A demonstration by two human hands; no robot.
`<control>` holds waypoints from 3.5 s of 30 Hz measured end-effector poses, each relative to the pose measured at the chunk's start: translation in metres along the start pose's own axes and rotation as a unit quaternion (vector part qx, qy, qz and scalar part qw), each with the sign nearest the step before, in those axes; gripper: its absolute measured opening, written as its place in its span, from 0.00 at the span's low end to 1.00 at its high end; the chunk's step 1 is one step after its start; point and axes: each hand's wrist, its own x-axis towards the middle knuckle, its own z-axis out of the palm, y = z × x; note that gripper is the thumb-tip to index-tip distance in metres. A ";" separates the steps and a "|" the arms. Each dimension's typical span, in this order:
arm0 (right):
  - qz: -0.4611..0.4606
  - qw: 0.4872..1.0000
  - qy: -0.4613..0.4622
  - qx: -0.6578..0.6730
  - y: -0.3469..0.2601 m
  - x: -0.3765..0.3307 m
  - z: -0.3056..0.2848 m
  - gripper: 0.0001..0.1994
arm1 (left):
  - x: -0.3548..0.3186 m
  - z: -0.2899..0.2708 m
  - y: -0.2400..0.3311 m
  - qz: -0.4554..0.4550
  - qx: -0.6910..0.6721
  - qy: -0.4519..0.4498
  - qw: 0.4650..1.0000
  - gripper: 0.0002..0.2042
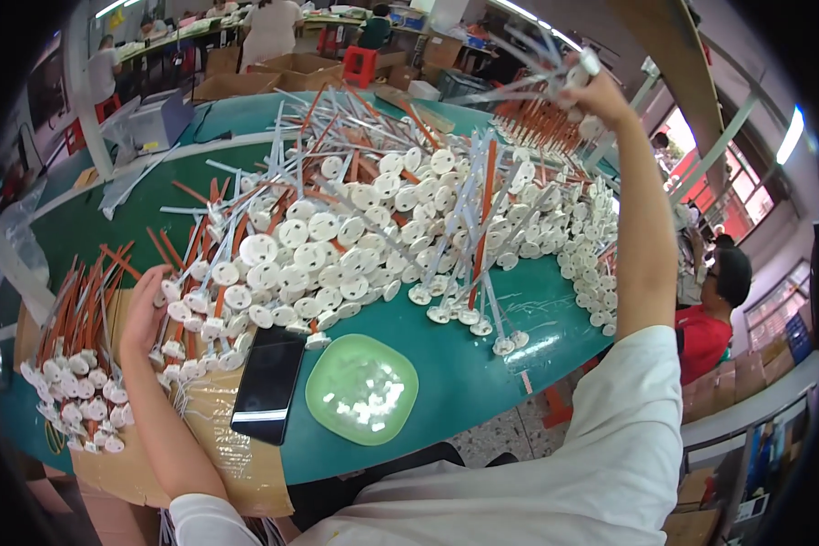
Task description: Assembling small white plastic components onto plastic sticks at a factory workbench.
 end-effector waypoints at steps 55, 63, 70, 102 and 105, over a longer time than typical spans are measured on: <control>-0.620 0.699 -0.248 -0.255 -0.334 -0.048 0.443 0.24 | -0.004 -0.003 0.014 -0.022 0.046 0.021 0.998 0.28; -0.653 0.609 -0.344 -0.291 -0.316 -0.045 0.518 0.36 | 0.007 -0.011 0.013 0.002 0.046 0.078 0.996 0.27; -0.405 0.547 -0.669 -0.297 -0.342 -0.046 0.530 0.45 | 0.009 -0.040 0.011 0.030 0.092 0.332 0.938 0.15; -0.447 0.672 -0.540 -0.239 -0.328 -0.127 0.485 0.29 | 0.023 -0.033 -0.002 0.050 0.162 0.316 0.933 0.15; -0.426 0.693 -0.487 -0.316 -0.324 -0.137 0.487 0.29 | 0.021 -0.034 0.000 0.051 0.173 0.320 0.930 0.16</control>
